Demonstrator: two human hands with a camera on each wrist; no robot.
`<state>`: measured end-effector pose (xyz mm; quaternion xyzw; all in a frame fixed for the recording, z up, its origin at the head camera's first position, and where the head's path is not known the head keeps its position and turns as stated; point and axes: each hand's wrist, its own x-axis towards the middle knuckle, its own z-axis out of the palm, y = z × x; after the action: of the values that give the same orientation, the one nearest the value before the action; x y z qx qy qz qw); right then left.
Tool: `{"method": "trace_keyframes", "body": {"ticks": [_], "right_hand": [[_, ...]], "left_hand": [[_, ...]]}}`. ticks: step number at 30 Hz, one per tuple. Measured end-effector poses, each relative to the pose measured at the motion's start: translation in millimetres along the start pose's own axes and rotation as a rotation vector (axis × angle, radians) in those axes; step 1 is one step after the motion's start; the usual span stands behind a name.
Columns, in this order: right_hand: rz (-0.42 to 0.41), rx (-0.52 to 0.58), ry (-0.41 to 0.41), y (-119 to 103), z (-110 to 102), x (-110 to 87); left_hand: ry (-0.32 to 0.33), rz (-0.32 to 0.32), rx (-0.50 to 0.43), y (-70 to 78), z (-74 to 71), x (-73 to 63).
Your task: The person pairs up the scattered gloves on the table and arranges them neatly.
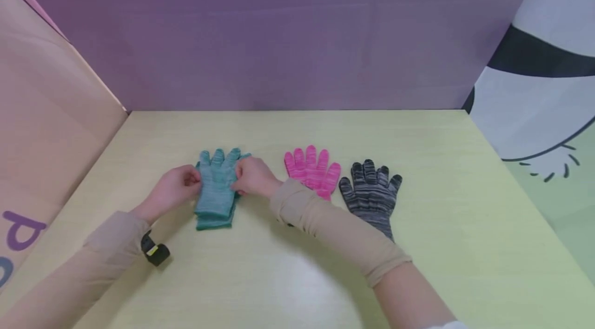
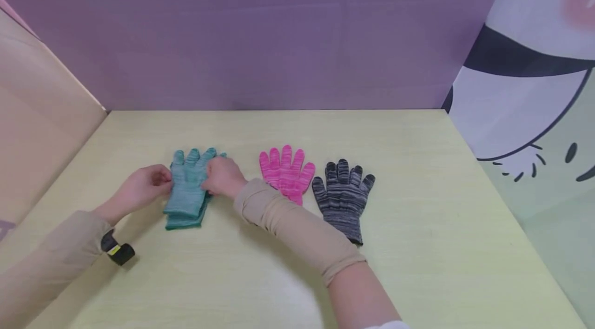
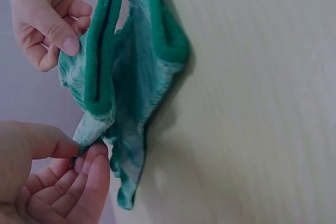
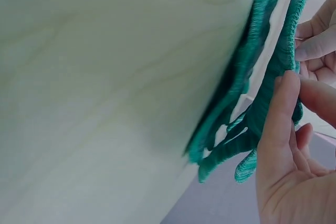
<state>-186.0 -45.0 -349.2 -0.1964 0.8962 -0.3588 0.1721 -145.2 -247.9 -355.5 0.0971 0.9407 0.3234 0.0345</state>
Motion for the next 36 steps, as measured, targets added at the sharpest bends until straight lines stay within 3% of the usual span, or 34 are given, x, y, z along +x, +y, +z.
{"method": "trace_keyframes", "body": {"ticks": [6,13,19,27,32,36], "right_hand": [[-0.039,-0.019,-0.008,-6.1,-0.5,-4.8],[-0.031,-0.145,-0.05,-1.5,4.5,-2.0],[0.008,-0.173,-0.087,0.9,5.5,-0.2],[0.047,-0.251,-0.125,2.7,-0.3,2.3],[-0.049,-0.387,-0.08,-2.0,-4.4,-0.1],[-0.248,-0.534,-0.107,-11.1,0.5,-7.4]], "left_hand": [[0.034,0.013,0.012,0.8,-2.9,-6.6],[-0.056,-0.044,0.003,-6.1,5.5,-8.1],[-0.075,-0.079,0.022,-7.9,7.2,-7.6],[-0.117,-0.102,0.063,2.3,3.2,-12.2],[-0.119,-0.052,0.107,10.4,2.1,-15.3],[-0.101,0.014,0.159,12.7,3.0,-15.8]]}}
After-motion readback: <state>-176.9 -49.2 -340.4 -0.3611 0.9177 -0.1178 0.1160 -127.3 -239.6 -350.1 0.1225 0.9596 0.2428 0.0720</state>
